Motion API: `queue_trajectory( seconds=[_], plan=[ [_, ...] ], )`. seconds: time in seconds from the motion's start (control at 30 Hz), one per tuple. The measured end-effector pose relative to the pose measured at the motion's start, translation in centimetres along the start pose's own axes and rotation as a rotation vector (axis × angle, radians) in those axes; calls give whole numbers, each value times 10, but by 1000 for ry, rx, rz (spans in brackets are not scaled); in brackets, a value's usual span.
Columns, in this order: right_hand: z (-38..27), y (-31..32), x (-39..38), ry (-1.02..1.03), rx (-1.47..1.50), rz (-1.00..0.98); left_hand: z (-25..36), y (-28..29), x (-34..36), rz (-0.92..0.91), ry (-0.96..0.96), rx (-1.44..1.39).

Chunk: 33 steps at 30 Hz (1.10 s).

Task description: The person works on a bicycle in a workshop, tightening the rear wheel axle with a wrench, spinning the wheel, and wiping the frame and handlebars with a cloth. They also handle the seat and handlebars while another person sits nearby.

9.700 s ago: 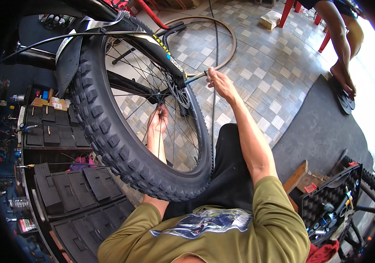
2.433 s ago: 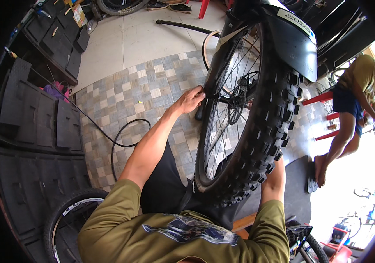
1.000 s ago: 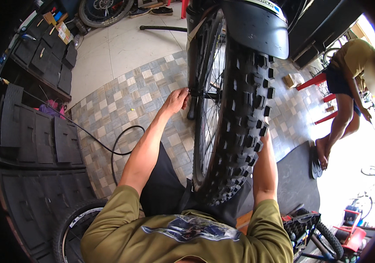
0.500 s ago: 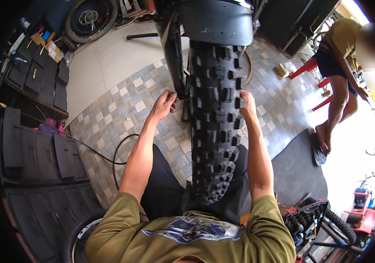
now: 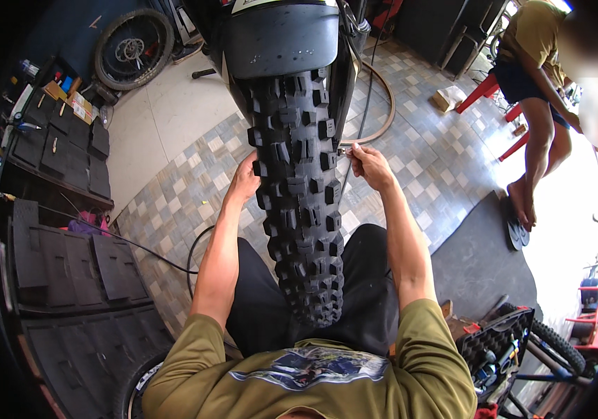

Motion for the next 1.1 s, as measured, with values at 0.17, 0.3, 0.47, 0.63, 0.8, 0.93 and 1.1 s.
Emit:
queue_trajectory(
  seconds=[0.17,0.3,0.47,0.63,0.8,0.93,1.1],
  plan=[
    [-108,-96,-110,-229,-1,346,11,22,-18,110,-84,47],
    [-72,-60,-79,-144,17,253,-32,19,-9,106,446,-199],
    [2,-19,0,-91,-1,36,-36,13,-8,71,328,-308],
    [10,-30,10,-130,-1,62,-21,28,-19,67,185,-152],
    [25,77,28,657,-612,221,-1,-8,6,0,94,-79],
    [9,21,36,538,-851,270,-6,29,-15,138,136,96],
    [-51,-3,-10,458,-1368,457,-6,20,-8,135,129,152]
  ],
)
Point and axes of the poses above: each hand's wrist, its own x-axis towards the middle knuckle, its own y-axis out of the back of the hand, z = x × y, the point moved 6 cm from there along x, towards the middle knuckle, and after that the axes turned 9 degrees about -x, right-handed, at the moved point
